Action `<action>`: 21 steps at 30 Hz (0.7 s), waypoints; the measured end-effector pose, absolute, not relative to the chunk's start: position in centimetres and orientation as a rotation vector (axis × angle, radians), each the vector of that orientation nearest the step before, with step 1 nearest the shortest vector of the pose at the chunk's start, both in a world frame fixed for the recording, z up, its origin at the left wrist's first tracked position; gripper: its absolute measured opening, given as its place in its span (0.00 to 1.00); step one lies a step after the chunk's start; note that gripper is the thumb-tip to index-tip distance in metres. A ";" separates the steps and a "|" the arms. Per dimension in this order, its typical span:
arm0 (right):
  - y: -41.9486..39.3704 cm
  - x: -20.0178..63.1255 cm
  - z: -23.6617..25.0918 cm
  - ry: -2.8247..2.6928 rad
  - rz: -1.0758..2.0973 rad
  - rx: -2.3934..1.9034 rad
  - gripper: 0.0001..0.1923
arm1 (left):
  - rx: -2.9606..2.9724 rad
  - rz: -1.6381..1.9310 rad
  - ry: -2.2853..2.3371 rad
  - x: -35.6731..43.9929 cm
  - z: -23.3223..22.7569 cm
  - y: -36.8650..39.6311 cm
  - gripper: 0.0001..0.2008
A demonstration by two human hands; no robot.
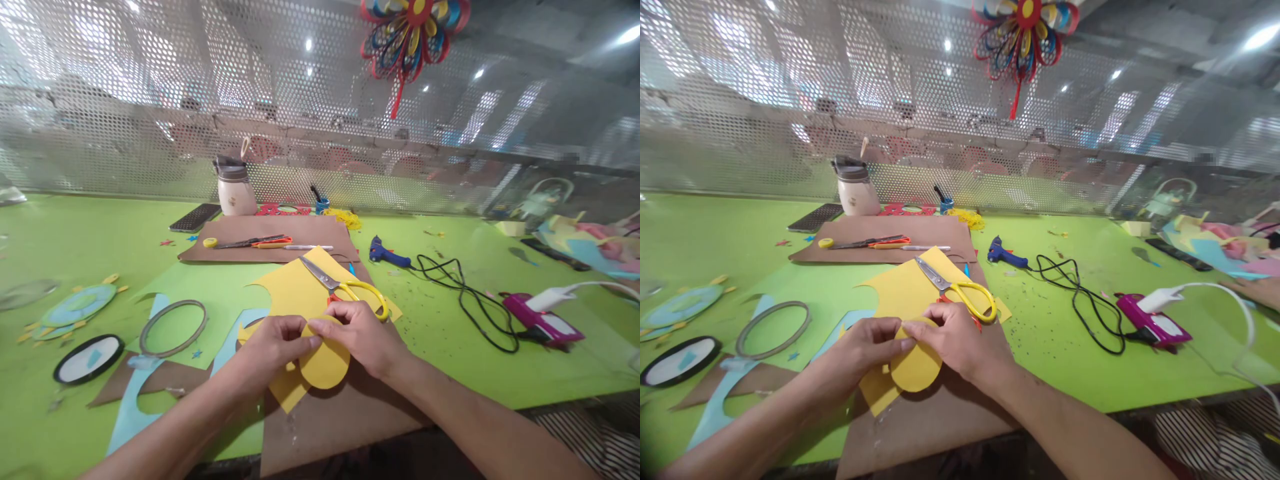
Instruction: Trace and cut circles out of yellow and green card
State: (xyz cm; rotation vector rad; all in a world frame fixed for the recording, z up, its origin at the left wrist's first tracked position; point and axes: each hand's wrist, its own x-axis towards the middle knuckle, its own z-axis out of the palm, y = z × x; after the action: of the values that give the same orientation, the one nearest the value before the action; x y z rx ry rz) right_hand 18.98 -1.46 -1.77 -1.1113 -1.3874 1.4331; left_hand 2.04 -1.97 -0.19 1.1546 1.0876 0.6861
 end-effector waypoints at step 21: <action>-1.4 19.4 -1.8 -1.374 1.463 -1.072 0.17 | 1.230 0.686 1.119 1.6 -0.3 -1.5 0.18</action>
State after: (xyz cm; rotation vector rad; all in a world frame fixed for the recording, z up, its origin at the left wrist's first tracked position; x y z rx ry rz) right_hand 19.37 -1.43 -1.82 -1.0722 -1.3743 1.4626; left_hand 1.62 -1.54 -0.35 1.2304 1.1189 0.6864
